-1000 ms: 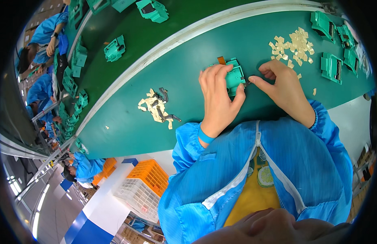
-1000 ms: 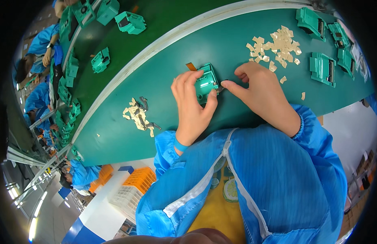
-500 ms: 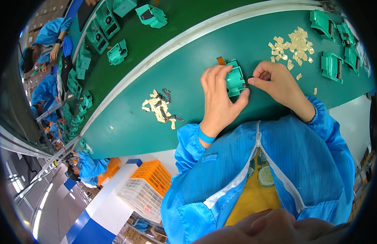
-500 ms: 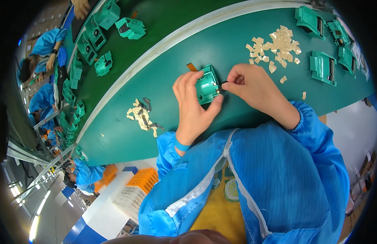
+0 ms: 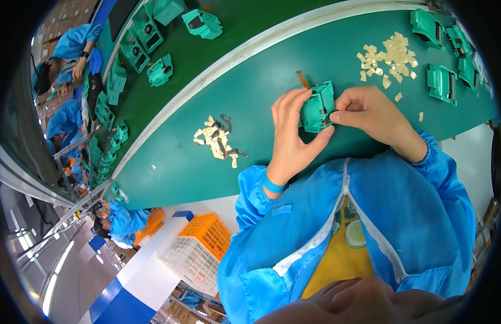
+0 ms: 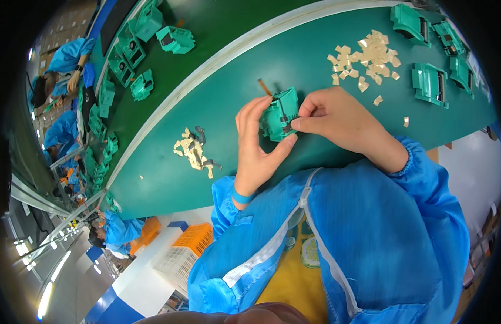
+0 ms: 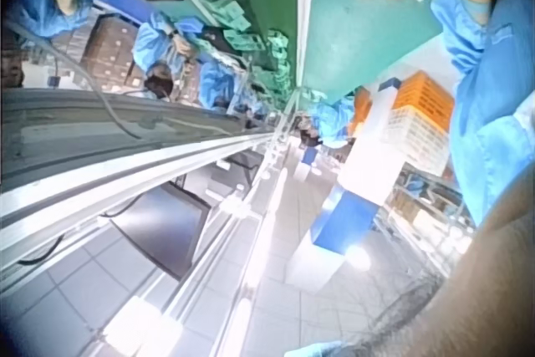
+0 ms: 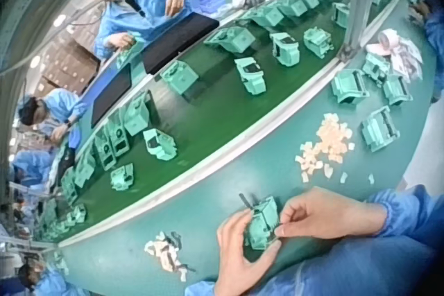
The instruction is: The person assembles small gold components into green plastic housings by hand on a production line.
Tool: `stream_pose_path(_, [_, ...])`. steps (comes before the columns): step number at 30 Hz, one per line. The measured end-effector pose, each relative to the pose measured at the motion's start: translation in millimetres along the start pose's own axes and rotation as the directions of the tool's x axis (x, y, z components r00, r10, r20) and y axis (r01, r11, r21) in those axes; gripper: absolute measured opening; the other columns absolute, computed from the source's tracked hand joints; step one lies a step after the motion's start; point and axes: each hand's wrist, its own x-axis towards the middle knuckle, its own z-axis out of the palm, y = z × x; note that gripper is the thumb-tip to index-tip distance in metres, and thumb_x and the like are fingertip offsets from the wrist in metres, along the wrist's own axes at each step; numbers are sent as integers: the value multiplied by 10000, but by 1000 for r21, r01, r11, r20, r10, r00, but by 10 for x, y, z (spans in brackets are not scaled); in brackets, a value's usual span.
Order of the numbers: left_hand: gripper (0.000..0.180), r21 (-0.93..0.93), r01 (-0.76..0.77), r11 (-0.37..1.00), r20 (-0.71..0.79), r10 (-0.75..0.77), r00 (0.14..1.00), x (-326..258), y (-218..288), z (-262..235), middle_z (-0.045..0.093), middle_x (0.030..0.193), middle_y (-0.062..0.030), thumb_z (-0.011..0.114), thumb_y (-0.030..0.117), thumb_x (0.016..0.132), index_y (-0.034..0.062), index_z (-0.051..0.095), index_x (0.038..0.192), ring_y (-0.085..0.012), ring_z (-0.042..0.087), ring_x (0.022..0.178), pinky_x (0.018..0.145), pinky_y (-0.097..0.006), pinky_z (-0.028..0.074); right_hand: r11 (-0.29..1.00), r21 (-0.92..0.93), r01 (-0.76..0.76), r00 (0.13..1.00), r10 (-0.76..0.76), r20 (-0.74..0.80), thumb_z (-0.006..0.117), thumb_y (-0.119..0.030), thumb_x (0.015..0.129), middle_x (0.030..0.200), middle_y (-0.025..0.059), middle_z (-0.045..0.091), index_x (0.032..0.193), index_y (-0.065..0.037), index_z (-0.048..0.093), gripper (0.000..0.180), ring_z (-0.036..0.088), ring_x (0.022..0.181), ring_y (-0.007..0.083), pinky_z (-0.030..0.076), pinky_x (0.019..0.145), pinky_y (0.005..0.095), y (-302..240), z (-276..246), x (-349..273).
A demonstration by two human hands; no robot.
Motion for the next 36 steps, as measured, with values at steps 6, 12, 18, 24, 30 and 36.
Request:
stream_pose_path(6, [612,-174,132,976,-11,-136,991,-66,22,-28,443,1468,-124,732,42,843,43,524,1418,-269,496,1333,1072,-417,464,990,-141,15,1000,-18,-19,735,-128,896,763,42,670,854,37,670,182,604,701,84,469,619,259,-122,79,-46])
stream_pose_path(12, [568,-213,206,955,21,-206,978,-71,86,-55,445,1434,-125,677,-3,843,28,520,1388,-259,532,1282,1055,-438,496,983,-182,39,998,-48,-42,739,-126,893,756,64,676,853,43,673,186,617,691,109,482,621,269,-80,141,-60])
stream_pose_path(18, [549,-303,294,906,24,-301,953,-67,119,-56,477,1381,-126,680,-15,815,18,527,1341,-272,550,1246,1023,-434,510,978,-201,59,997,-67,-34,743,-127,891,756,84,688,851,47,674,191,636,688,128,496,620,280,-102,182,-67])
stream_pose_path(24, [532,-407,322,855,45,-333,942,-63,146,-57,442,1375,-94,630,-52,845,10,508,1359,-223,551,1229,1068,-421,495,971,-218,99,992,-112,-51,750,-135,881,727,103,688,843,52,673,206,643,659,146,499,597,296,-103,206,-57])
stream_pose_path(30, [569,-417,320,851,2,-351,936,-67,103,7,471,1359,-155,703,-53,788,8,520,1324,-280,586,1214,1005,-413,562,951,-277,137,983,-164,-77,748,-126,871,694,118,680,817,57,680,203,643,625,167,499,579,306,-94,224,-42])
stream_pose_path(36, [578,-474,345,810,6,-388,921,-35,111,-27,469,1357,-148,704,-56,786,12,515,1329,-271,582,1214,1006,-420,560,984,-55,169,982,-173,-80,764,-75,861,786,73,681,926,-18,546,235,650,745,122,492,637,269,-38,187,78])
